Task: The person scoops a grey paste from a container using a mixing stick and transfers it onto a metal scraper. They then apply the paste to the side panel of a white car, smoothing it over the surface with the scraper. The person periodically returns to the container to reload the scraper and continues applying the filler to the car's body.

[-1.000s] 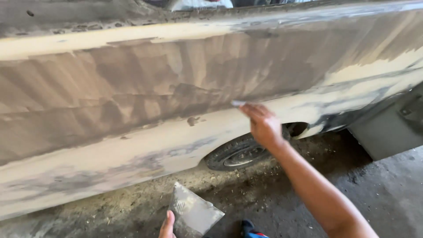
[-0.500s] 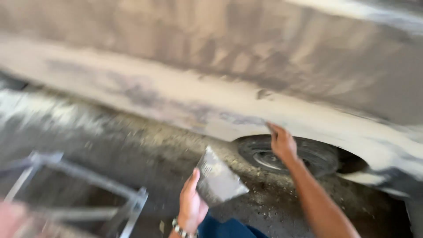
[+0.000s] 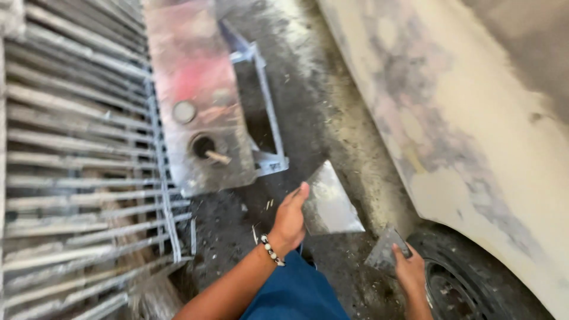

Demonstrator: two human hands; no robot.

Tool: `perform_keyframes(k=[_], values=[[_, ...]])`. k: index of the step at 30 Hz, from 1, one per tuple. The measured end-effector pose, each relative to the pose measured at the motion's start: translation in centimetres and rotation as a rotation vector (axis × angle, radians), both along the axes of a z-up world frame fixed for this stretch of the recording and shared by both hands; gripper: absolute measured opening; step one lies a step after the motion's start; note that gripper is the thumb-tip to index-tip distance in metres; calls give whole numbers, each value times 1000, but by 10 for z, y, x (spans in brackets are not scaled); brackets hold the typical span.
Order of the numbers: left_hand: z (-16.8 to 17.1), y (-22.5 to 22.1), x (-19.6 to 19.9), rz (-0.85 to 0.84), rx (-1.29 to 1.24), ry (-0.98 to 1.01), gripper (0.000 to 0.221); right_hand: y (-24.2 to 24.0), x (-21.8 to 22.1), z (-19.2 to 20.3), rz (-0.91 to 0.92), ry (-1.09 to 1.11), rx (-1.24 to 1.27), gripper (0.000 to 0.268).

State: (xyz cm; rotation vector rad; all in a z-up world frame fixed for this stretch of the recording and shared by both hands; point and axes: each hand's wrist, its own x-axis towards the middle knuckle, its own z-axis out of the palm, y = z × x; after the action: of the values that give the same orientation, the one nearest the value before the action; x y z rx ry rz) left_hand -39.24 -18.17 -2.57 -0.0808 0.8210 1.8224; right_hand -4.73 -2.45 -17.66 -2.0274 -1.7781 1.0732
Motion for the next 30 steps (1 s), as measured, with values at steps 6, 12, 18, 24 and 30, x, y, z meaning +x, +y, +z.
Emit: perform_keyframes(k=[6,12,18,24,30], values=[[-6,-79,-49,291,-61,60,50,-51,-117,78,273,206,24,44],[-12,-144,-117,469,-157,186,49,-109,-215,126,460,404,13,36],[-63,-158,-220,407,-601,769,53,-175,-363,170,926,404,56,32],[-73,-159,-254,297,-724,818,54,-198,-470,161,1117,223,352,35],[-70,-157,-266,210,-756,829,54,-200,-505,140,1174,60,463,45]])
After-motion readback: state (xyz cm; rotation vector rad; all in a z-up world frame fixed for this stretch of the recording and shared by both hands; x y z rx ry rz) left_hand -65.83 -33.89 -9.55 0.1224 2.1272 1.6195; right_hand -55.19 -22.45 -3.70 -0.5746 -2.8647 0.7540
